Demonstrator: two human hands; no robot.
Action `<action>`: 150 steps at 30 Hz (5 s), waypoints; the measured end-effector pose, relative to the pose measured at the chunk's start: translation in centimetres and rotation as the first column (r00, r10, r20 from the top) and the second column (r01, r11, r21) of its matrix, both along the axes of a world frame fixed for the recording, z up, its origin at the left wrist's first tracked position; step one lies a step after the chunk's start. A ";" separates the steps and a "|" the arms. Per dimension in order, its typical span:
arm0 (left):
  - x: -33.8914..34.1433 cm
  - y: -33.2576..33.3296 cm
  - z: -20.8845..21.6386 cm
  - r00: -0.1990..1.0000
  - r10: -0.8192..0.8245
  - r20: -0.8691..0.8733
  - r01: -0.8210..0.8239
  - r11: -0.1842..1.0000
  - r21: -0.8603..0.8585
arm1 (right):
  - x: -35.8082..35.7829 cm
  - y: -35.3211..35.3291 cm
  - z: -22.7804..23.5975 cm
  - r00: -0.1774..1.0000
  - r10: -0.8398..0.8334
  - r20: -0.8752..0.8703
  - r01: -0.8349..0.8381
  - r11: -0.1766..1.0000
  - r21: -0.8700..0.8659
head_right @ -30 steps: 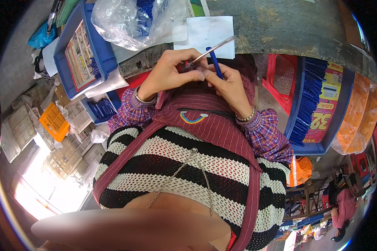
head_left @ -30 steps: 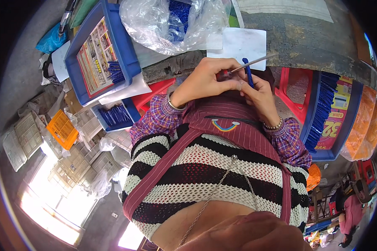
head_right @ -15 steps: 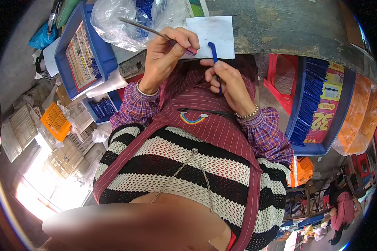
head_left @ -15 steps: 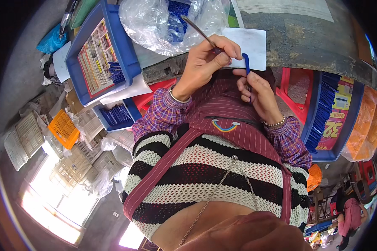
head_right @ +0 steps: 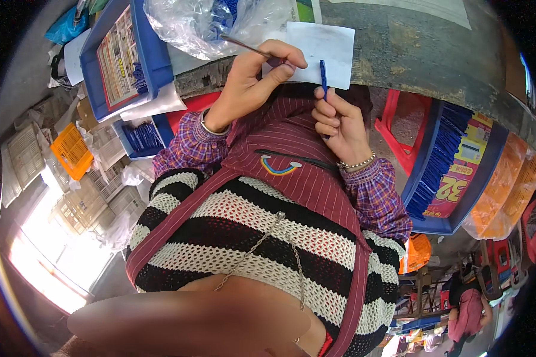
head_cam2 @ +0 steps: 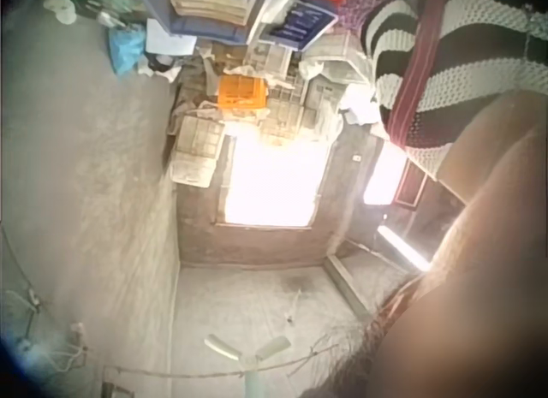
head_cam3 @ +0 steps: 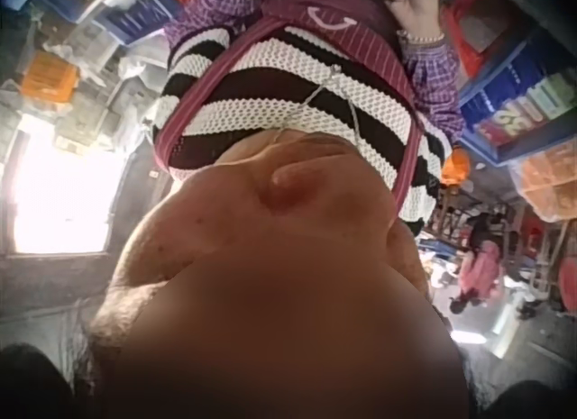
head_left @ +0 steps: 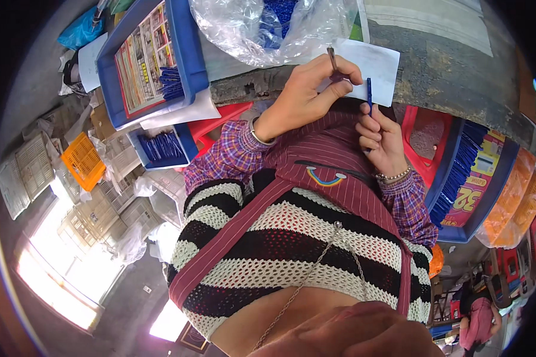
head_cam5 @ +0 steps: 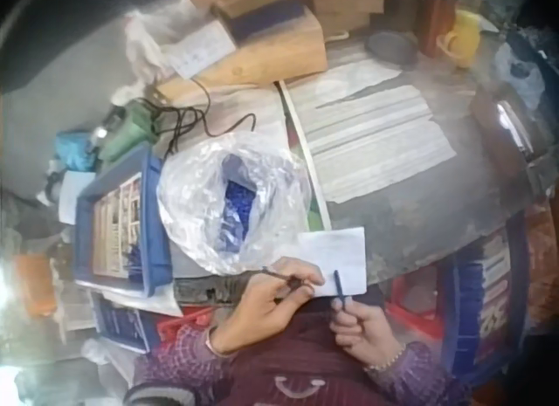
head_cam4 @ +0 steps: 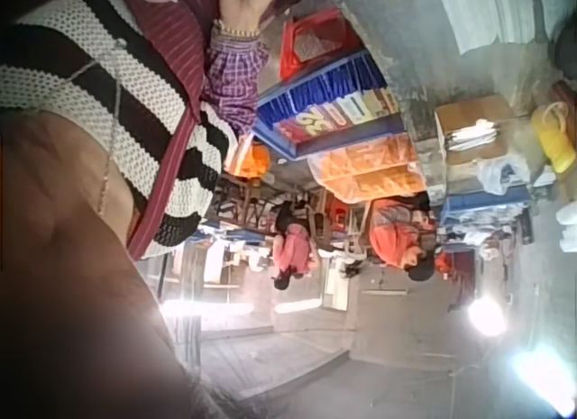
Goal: Assembling small plastic pen components, specifically fitting clips onto barrels using a small metal tool.
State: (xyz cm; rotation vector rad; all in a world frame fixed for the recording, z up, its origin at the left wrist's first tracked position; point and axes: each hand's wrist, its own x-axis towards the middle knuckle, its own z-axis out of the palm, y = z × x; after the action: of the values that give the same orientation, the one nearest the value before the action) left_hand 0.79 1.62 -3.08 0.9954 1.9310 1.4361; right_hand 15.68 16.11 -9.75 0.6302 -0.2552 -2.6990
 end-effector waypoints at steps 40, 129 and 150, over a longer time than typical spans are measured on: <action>0.8 1.9 0.1 0.991 -0.087 -0.105 0.130 0.837 0.532 | -1.6 -2.9 1.6 0.991 -0.082 0.104 -0.021 0.678 0.735; -2.8 -1.6 4.8 0.931 -0.294 0.218 0.240 0.940 0.243 | -33.2 18.6 14.3 0.820 0.561 -0.117 0.561 -0.827 -0.036; -2.0 -2.2 1.4 0.963 -0.203 0.178 0.140 0.940 0.312 | -37.7 19.5 12.5 0.938 0.330 0.102 0.345 -0.893 -0.288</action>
State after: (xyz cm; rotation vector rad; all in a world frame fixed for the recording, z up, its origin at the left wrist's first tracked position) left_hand -1.25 -0.62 -1.68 1.0687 1.4690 1.6848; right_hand -22.05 35.64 2.71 0.0669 -2.7289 -0.0656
